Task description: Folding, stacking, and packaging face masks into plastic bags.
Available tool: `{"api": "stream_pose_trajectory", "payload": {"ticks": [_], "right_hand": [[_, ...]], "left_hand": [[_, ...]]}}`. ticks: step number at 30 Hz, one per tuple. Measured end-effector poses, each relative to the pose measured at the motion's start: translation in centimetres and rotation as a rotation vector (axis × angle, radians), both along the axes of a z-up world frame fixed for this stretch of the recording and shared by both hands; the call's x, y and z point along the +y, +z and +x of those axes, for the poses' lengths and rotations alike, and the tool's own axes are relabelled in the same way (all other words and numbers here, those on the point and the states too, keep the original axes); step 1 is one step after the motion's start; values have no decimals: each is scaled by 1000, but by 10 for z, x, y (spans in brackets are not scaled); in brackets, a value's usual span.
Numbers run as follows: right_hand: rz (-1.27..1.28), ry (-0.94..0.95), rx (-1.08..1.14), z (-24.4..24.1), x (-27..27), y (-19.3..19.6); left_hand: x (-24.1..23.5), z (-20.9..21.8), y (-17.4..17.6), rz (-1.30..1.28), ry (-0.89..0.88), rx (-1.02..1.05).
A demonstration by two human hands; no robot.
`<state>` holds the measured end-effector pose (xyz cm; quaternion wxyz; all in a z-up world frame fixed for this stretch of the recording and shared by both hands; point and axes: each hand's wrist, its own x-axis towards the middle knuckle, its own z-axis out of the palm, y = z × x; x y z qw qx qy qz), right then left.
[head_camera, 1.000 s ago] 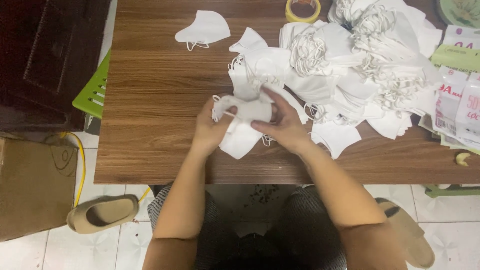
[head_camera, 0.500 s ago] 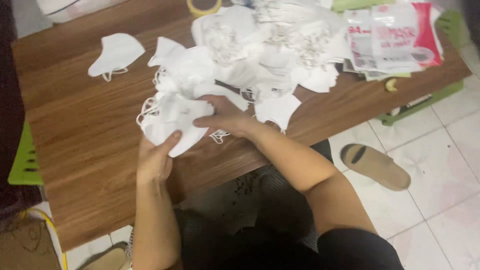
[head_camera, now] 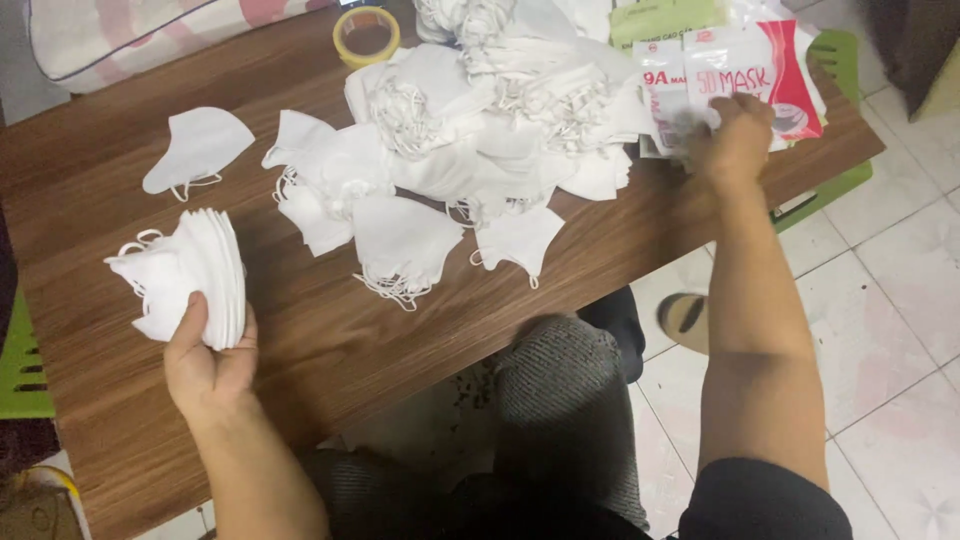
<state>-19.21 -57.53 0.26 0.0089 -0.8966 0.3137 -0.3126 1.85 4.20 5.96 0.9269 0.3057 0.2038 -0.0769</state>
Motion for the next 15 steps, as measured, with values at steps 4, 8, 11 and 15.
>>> {"api": "stream_pose_trajectory", "payload": {"ticks": [4,8,11,15], "right_hand": [[349,-243,346,-11,-22,8],[405,-94,321,-28,-60,-31],[203,-176,484,-33,-86,-58],[-115,-190,201,-31,-73,-14]], "left_hand": [[-4,1,-1,59,26,6],[-2,4,-10,45,-19,-26],[-7,4,-9,65,9,11],[-8,3,-9,67,40,22]]}}
